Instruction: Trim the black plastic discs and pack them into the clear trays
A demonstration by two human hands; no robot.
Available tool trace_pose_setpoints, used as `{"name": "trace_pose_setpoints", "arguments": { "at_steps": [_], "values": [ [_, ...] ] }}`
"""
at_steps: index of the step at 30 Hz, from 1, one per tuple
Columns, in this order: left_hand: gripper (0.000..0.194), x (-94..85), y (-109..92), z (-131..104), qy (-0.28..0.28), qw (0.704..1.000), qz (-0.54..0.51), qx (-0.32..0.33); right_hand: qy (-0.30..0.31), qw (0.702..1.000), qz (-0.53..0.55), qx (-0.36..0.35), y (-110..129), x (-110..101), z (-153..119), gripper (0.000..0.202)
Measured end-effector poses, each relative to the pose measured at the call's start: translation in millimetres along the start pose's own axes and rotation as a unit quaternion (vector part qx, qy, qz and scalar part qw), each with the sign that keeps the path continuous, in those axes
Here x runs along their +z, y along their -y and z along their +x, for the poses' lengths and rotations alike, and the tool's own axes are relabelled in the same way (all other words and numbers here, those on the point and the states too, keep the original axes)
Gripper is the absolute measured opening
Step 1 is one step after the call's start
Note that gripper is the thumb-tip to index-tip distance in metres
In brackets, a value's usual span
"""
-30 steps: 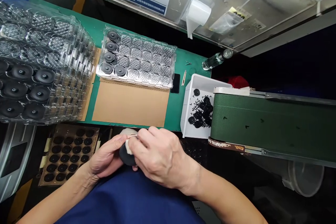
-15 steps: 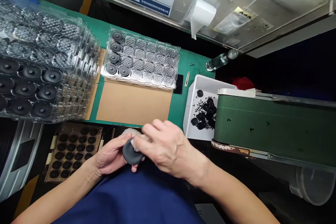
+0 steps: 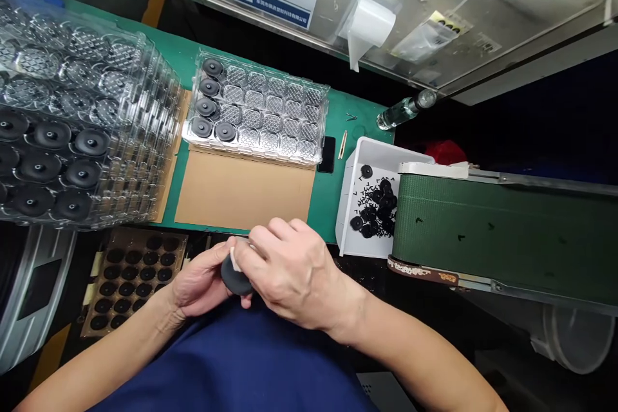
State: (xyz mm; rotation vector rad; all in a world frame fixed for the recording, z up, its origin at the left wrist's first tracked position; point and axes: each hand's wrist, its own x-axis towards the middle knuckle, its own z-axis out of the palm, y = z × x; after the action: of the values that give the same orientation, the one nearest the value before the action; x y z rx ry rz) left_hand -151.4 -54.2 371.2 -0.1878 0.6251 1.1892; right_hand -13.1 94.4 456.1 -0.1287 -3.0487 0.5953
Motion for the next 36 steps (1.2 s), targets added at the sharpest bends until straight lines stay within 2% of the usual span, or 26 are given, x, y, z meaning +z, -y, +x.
{"name": "trace_pose_setpoints", "arguments": {
  "at_steps": [4, 7, 10, 13, 15, 17, 19, 22, 23, 25, 28, 31, 33, 34, 36],
  "values": [
    [0.041, 4.2, -2, 1, -0.066, 0.995, -0.012, 0.079, -0.044, 0.993, 0.023, 0.105, 2, 5, -7, 0.026],
    [0.044, 2.9, -4, 2, -0.078, 0.994, 0.012, 0.078, -0.052, 0.988, 0.029, 0.142, 3, 11, -18, 0.025],
    [0.042, -2.5, -3, 5, -0.045, 0.999, 0.018, 0.025, -0.017, 0.994, 0.007, 0.104, 1, 8, -18, 0.023],
    [0.039, -7.8, 1, 11, 0.009, 0.999, -0.01, -0.034, 0.019, 0.999, -0.009, 0.039, -3, -1, -7, 0.019],
    [0.041, -9.3, 4, 15, 0.048, 0.996, -0.038, -0.066, 0.025, 1.0, -0.005, -0.014, -5, -5, 1, 0.017],
    [0.04, -8.3, 5, 16, 0.067, 0.994, -0.057, -0.066, 0.018, 0.998, 0.006, -0.053, -6, -5, 6, 0.018],
    [0.036, -5.5, 3, 16, 0.042, 0.996, -0.073, -0.011, -0.018, 1.0, 0.016, -0.007, -4, 0, 5, 0.015],
    [0.04, -1.6, -5, 14, -0.036, 0.989, -0.077, 0.117, -0.078, 0.986, 0.058, 0.138, 2, 13, -4, 0.023],
    [0.045, -1.5, -7, 13, -0.052, 0.986, -0.069, 0.14, -0.086, 0.98, 0.07, 0.165, 4, 16, -8, 0.025],
    [0.046, -3.6, -9, 12, -0.055, 0.988, -0.043, 0.137, -0.079, 0.978, 0.066, 0.182, 6, 20, -12, 0.026],
    [0.04, -10.6, -6, 13, -0.018, 0.998, -0.016, 0.066, -0.041, 0.988, 0.009, 0.147, 2, 15, -8, 0.024],
    [0.039, -15.5, 1, 15, 0.025, 0.999, -0.026, -0.006, 0.008, 1.0, -0.009, 0.013, -4, 5, 3, 0.019],
    [0.039, -14.7, 3, 16, 0.043, 0.998, -0.048, -0.017, 0.001, 0.999, -0.01, -0.035, -5, 2, 9, 0.022],
    [0.038, -13.1, 2, 16, 0.041, 0.997, -0.06, 0.002, -0.019, 1.0, -0.01, -0.016, -4, 2, 10, 0.02],
    [0.042, -9.0, -1, 15, 0.014, 0.994, -0.074, 0.079, -0.066, 0.995, 0.02, 0.078, 1, 8, 10, 0.02]
  ]
}}
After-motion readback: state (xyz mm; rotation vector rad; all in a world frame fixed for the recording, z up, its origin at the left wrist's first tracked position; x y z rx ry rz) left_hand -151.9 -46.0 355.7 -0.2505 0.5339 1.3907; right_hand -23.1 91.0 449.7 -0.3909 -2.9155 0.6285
